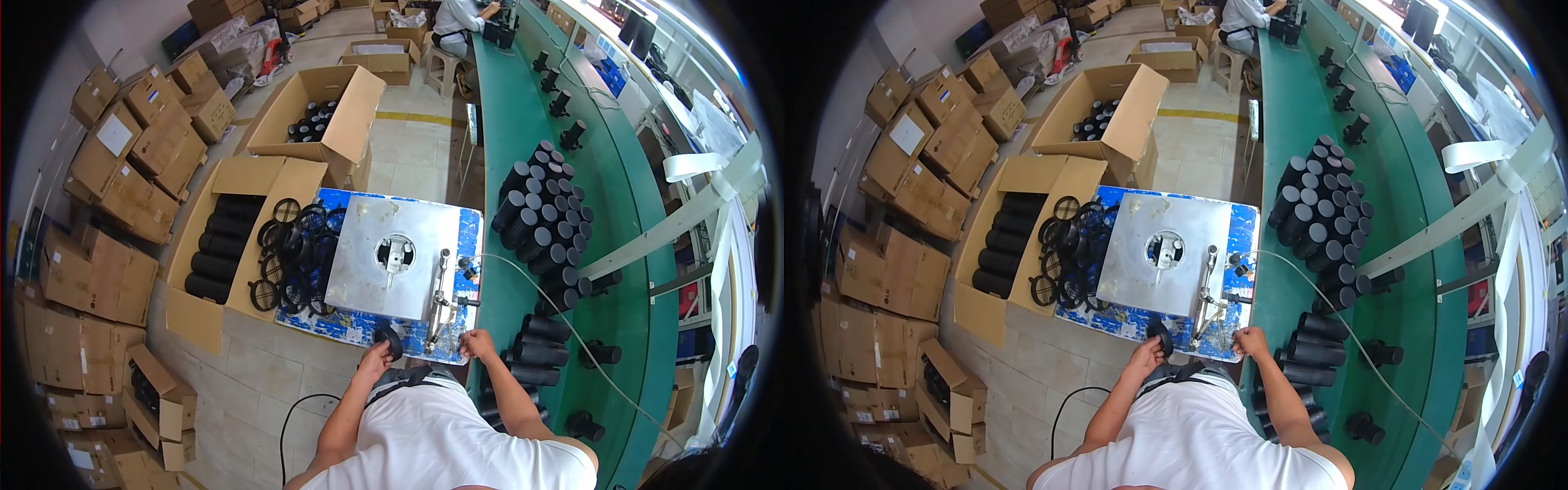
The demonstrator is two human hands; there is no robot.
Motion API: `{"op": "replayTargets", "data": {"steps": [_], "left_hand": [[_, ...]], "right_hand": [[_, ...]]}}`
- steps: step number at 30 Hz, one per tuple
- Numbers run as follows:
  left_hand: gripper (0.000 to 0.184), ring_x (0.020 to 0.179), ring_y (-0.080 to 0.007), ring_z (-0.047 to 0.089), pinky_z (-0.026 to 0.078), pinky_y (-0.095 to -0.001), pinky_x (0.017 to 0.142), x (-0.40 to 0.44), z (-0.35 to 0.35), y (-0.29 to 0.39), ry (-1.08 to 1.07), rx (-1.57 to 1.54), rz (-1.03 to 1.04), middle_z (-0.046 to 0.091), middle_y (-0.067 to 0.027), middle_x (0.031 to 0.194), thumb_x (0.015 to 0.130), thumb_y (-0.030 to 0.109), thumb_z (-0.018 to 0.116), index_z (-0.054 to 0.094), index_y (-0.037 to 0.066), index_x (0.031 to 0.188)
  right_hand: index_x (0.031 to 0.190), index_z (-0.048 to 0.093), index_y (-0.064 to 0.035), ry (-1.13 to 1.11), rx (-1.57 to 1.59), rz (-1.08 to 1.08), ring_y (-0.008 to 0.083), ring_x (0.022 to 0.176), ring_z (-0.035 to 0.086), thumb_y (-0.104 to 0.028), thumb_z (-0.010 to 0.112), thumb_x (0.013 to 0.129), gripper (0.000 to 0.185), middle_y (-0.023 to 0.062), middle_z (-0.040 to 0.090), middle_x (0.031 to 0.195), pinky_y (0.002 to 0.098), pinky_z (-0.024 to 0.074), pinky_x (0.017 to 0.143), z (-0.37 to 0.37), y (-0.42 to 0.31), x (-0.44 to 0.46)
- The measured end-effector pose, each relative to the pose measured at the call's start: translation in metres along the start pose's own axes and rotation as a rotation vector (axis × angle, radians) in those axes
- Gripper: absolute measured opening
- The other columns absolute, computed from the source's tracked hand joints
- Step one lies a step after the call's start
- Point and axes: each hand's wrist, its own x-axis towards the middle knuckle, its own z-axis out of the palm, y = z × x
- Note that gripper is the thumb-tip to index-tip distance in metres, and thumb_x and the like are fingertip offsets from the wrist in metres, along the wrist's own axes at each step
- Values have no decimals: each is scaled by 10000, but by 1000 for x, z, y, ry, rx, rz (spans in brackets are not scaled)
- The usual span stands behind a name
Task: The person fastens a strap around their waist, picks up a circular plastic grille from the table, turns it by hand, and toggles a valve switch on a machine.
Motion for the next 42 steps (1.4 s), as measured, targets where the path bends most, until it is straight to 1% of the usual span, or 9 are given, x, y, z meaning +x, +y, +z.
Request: {"op": "replayTargets", "data": {"steps": [4,10,13,19,25,28,34,37,42], "left_hand": [[390,641,-106,523,365,-236,539,4,-8,4,-105,-65,-38,612,-8,793,947,513,463,609,152,981],[461,815,-241,614,458,-320,668,1,1,4,33,-130,21,618,-110,978,958,487,374,559,80,1070],[388,812,-284,610,473,-362,718,-3,-1,3,-1,-196,12,598,-142,1033,933,411,440,534,72,1097],[229,661,-167,570,444,-286,585,-3,-10,-1,-180,-139,78,628,-90,918,862,128,574,534,63,1078],[303,547,-65,450,356,-199,486,-13,0,4,-152,-93,15,654,-64,894,865,29,566,587,83,1162],[351,534,-74,440,405,-239,544,-9,-4,2,-127,-77,-1,670,-85,993,858,46,565,568,78,1208],[424,797,-156,632,461,-274,648,-13,-1,1,-156,-7,71,667,-111,1117,825,21,557,552,63,1247],[432,788,-136,621,401,-262,617,-17,6,3,-118,4,77,671,-107,1121,797,-32,520,586,73,1210],[269,910,-250,669,538,-384,850,-16,8,4,-158,-14,108,651,-141,1148,847,47,531,620,27,1100]], "right_hand": [[823,687,-21,-9,6,7,128,446,600,-185,537,868,227,95,674,625,253,406,380,0,0,0],[805,677,-28,-4,-5,12,129,439,595,-190,541,870,221,92,669,616,255,400,381,0,0,1],[787,672,-33,13,-8,9,129,436,592,-188,544,869,217,88,666,611,252,403,385,1,-1,-1],[786,672,-30,17,10,2,129,433,588,-184,554,865,209,86,662,606,251,404,384,1,1,1],[789,671,-27,18,30,-2,130,432,586,-178,546,866,211,90,661,605,251,408,386,2,2,1],[793,670,-25,11,25,1,129,433,587,-180,544,867,213,90,660,605,252,412,388,1,1,0],[792,667,-30,14,2,3,127,436,590,-184,543,866,210,88,661,606,255,414,390,1,2,1],[789,667,-33,12,-1,-6,126,436,589,-187,545,865,211,89,662,608,256,411,387,1,3,1],[793,669,-29,20,4,-20,127,440,589,-188,550,861,210,92,665,615,255,399,383,1,3,1]]}}
